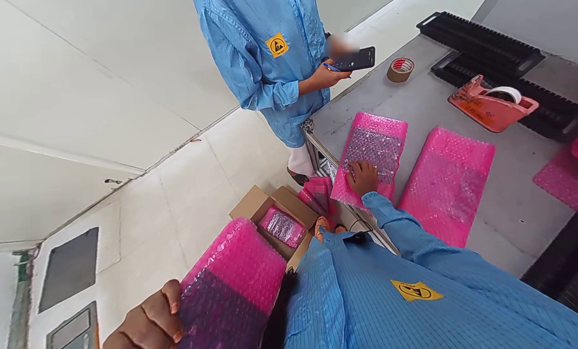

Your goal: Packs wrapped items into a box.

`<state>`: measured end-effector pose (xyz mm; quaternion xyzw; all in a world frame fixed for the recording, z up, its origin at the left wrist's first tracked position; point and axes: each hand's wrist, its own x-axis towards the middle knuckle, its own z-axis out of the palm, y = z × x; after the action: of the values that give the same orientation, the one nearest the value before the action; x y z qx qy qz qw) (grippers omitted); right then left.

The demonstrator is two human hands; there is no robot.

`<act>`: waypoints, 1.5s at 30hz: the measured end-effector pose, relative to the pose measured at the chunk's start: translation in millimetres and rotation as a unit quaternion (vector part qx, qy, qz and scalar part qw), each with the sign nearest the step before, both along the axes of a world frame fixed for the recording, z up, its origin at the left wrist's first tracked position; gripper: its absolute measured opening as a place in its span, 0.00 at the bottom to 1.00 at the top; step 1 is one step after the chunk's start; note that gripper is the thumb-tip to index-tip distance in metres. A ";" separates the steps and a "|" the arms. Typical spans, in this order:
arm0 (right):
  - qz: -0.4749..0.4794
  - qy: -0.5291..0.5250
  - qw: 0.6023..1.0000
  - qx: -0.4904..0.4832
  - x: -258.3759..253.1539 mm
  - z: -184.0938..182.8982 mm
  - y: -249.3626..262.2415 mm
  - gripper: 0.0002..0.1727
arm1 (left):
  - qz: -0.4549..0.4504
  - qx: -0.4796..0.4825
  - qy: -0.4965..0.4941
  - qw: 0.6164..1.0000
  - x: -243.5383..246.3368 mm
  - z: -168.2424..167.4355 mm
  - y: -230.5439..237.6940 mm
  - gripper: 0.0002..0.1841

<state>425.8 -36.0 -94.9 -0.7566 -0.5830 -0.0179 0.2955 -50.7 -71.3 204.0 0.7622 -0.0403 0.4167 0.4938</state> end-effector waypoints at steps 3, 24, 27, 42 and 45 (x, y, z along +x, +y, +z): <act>0.000 -0.002 1.000 0.003 0.2 -0.7 0.2 0.22 | 0.003 -0.012 0.003 1.000 -0.2 -0.1 -1.4 0.38; 0.000 0.008 1.000 -0.004 -0.1 -0.7 -0.2 0.22 | 0.017 -0.002 -0.009 1.000 -1.3 -3.7 -3.3 0.34; 0.001 0.006 1.000 -0.003 -0.1 -0.1 -0.6 0.22 | 0.015 -0.002 -0.014 1.000 -0.7 -4.6 -3.0 0.34; 0.001 0.002 1.000 -0.003 0.3 -0.9 -0.1 0.23 | 0.023 -0.016 0.016 0.999 -4.1 0.3 -7.1 0.37; 0.000 0.002 1.000 -0.004 0.0 -0.2 0.1 0.23 | 0.019 -0.015 0.017 1.000 -4.9 0.5 -6.5 0.39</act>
<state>425.8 -35.9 -95.1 -0.7576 -0.5826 -0.0138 0.2938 -55.6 -77.8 204.6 0.7627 -0.0113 0.4131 0.4976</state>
